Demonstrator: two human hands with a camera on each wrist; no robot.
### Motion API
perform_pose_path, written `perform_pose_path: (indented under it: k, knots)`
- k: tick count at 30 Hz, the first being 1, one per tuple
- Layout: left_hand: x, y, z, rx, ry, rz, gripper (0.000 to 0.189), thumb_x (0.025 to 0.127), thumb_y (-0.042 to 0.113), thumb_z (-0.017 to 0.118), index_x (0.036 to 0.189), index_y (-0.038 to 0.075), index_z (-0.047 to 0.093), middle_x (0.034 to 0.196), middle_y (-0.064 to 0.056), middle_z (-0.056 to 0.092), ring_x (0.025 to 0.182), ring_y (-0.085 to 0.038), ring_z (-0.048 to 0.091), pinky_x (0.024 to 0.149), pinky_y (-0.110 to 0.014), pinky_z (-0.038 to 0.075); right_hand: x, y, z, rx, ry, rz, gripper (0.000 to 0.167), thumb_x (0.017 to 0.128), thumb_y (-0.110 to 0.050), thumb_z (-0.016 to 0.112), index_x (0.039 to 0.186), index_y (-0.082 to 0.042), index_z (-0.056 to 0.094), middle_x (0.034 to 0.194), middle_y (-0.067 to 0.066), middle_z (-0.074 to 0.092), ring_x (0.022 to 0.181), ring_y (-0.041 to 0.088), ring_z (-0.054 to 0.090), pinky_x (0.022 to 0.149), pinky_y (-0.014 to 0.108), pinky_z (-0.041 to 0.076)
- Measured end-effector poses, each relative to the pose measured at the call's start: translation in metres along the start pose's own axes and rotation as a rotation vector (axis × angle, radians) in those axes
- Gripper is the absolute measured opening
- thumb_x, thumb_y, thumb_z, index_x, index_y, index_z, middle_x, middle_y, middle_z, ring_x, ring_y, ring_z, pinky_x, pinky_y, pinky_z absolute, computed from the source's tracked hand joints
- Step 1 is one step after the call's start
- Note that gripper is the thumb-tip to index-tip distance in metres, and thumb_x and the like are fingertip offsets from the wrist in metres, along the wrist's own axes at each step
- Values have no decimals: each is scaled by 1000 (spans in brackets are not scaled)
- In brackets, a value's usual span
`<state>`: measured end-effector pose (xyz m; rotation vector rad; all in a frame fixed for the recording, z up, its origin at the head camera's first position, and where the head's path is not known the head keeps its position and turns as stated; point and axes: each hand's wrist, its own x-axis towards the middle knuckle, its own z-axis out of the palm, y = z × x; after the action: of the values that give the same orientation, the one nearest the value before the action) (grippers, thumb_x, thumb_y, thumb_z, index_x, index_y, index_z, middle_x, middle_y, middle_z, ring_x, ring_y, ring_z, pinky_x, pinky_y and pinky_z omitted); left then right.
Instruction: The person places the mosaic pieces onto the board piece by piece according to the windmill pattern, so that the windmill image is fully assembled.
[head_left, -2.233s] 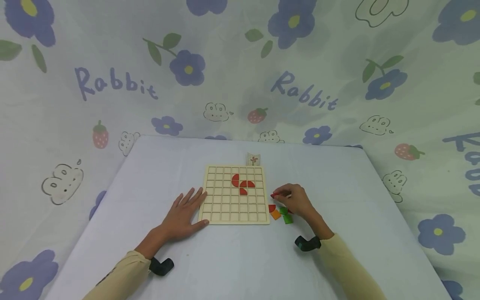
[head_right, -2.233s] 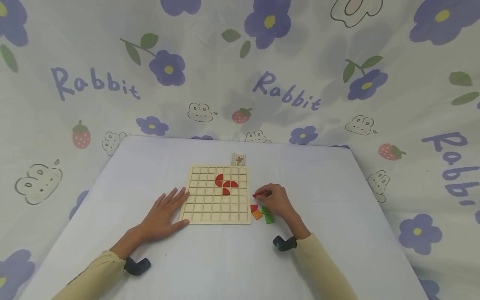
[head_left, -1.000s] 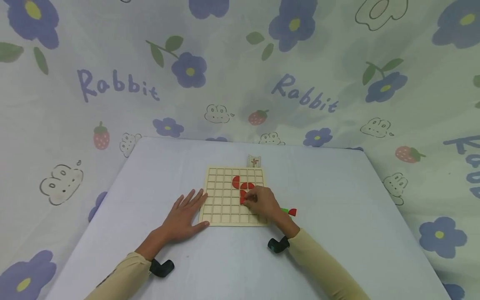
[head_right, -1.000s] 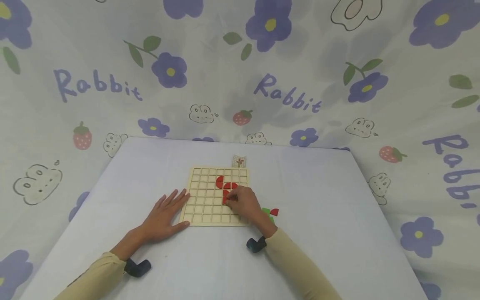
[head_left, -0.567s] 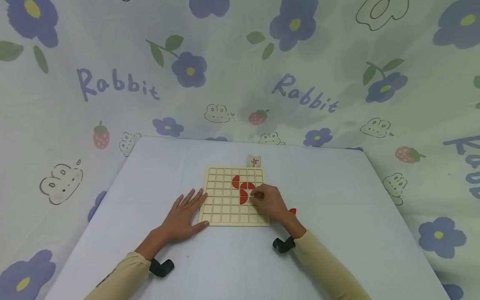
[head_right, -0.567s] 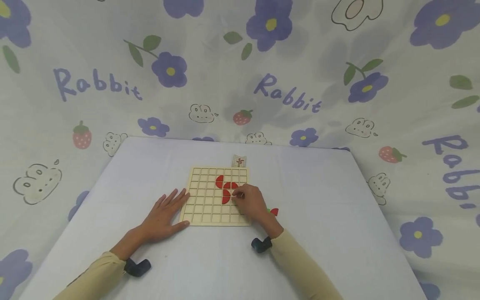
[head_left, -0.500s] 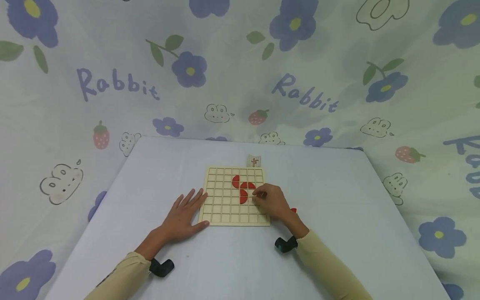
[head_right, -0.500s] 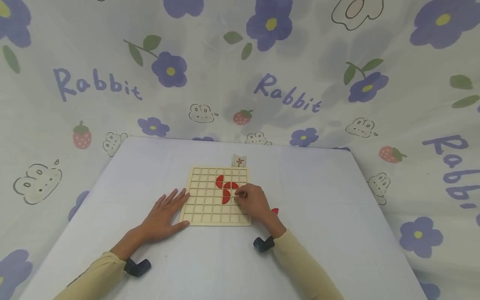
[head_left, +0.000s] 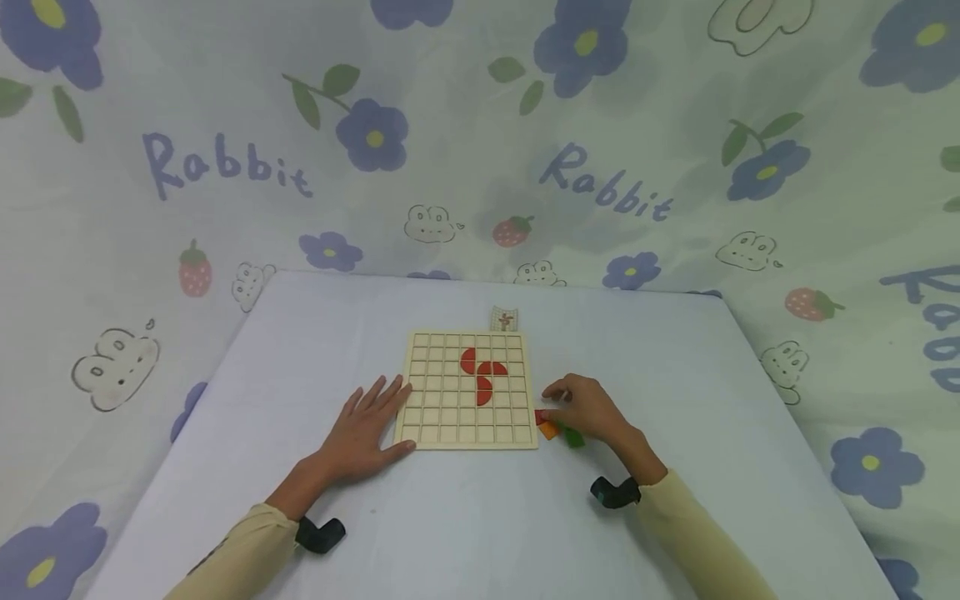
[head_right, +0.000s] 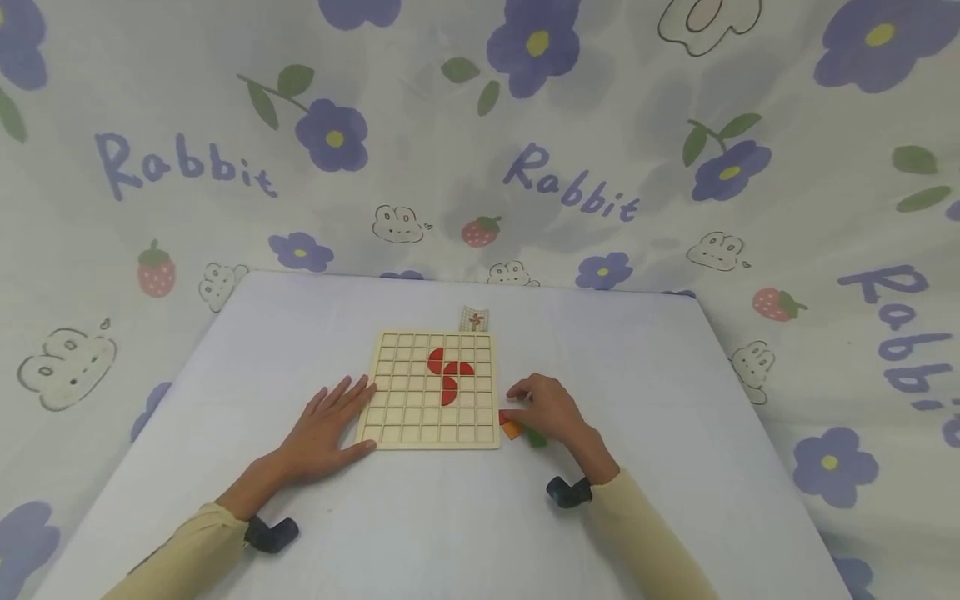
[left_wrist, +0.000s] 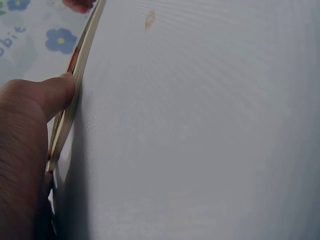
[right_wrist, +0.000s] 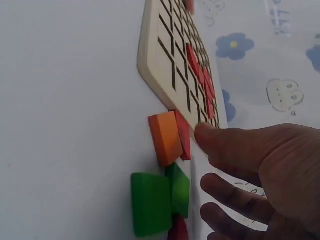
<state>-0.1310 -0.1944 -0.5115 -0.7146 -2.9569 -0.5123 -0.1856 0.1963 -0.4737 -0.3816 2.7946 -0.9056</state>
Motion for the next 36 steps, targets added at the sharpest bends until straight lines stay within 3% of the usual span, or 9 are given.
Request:
perform_pose_path:
  k: [8,16,22,28,36]
  knots:
    - [-1,1,2,-10,16,-1,88,89,61,58,155,11,30,161,-10,23,147,-35,15,112,-60,12,-9,4,10,-26,4,-104,27,78,-27,85,100,-12,77,90,-6,65,73,12,52,63,30,46]
    - [-1,2,-1,6,8,-2,87,89,61,58,155,11,30,161,-9,23,147,-35,15,112,-60,14,-12,5,12,11,-23,-70,16,80,-19,83,93,-14,75,87,-8,60,71,13,51,60,29,47]
    - [-1,1,0,18,14,6,88,89,62,57,155,11,30,161,-9,24,147,-35,17,112,-60,15,-10,5,7,110,-29,-101,12,79,-14,82,84,-14,71,74,-7,62,67,13,55,56,28,49]
    - [-1,0,1,7,21,5,87,89,62,58,155,12,30,161,-9,24,147,-35,16,112,-60,14,1,3,5,151,29,-160,17,88,-7,73,105,-10,74,78,-4,57,68,15,52,60,28,48]
    - [-2,0,2,13,0,-3,87,90,64,54,156,12,29,162,-8,21,148,-34,13,113,-59,12,19,-16,15,366,93,-135,19,86,-4,74,105,-2,72,97,2,68,85,17,64,77,32,55]
